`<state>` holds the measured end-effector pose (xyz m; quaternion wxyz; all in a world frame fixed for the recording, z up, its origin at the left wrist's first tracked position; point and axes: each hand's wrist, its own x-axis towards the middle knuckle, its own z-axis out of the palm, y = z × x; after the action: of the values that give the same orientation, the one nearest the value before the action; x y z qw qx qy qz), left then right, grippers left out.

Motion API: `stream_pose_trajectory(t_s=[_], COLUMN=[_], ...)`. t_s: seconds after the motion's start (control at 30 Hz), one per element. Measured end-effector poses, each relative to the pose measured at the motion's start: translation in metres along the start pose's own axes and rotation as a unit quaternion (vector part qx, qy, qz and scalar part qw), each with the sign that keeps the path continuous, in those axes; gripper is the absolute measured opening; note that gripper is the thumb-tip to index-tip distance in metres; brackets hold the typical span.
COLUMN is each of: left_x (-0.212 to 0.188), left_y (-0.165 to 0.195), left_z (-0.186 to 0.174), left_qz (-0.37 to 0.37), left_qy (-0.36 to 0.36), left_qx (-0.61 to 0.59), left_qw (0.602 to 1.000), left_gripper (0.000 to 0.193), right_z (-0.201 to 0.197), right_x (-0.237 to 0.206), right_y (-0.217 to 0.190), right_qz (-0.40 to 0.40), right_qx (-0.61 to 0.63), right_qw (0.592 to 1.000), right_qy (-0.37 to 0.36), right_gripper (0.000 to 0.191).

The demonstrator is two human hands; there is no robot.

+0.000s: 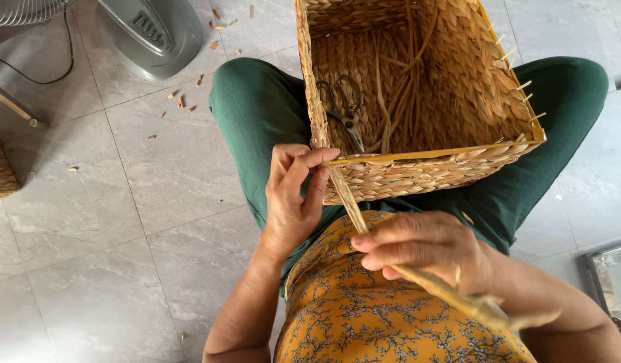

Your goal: The person sits cross-legged on the floor with a woven water-hyacinth basket on their lap and weaves a flat reed strip along the basket's rim, tucking and pressing the strip into the woven edge and pulling it tight by hand. They work the strip around the rim, repositioning the basket as they go.

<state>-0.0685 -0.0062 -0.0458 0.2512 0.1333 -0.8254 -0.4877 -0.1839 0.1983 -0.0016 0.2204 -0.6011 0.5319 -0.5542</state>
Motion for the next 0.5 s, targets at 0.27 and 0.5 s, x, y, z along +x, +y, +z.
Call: stream_pose_trajectory(t_s=[0.27, 0.5], left_x=[0.004, 0.001], left_y=[-0.003, -0.002], left_z=[0.001, -0.005], left_qz=[-0.054, -0.066], left_qy=[-0.024, -0.018], left_qx=[-0.101, -0.123], left_qw=[0.993, 0.990], left_gripper=[0.014, 0.018], right_z=[-0.027, -0.054], right_x=[0.097, 0.147], right_y=[0.031, 0.083], right_qz=[0.116, 0.019], right_qx=[-0.003, -0.219], right_qw=[0.974, 0.965], right_qy=[0.193, 0.143], right_gripper=[0.003, 0.003])
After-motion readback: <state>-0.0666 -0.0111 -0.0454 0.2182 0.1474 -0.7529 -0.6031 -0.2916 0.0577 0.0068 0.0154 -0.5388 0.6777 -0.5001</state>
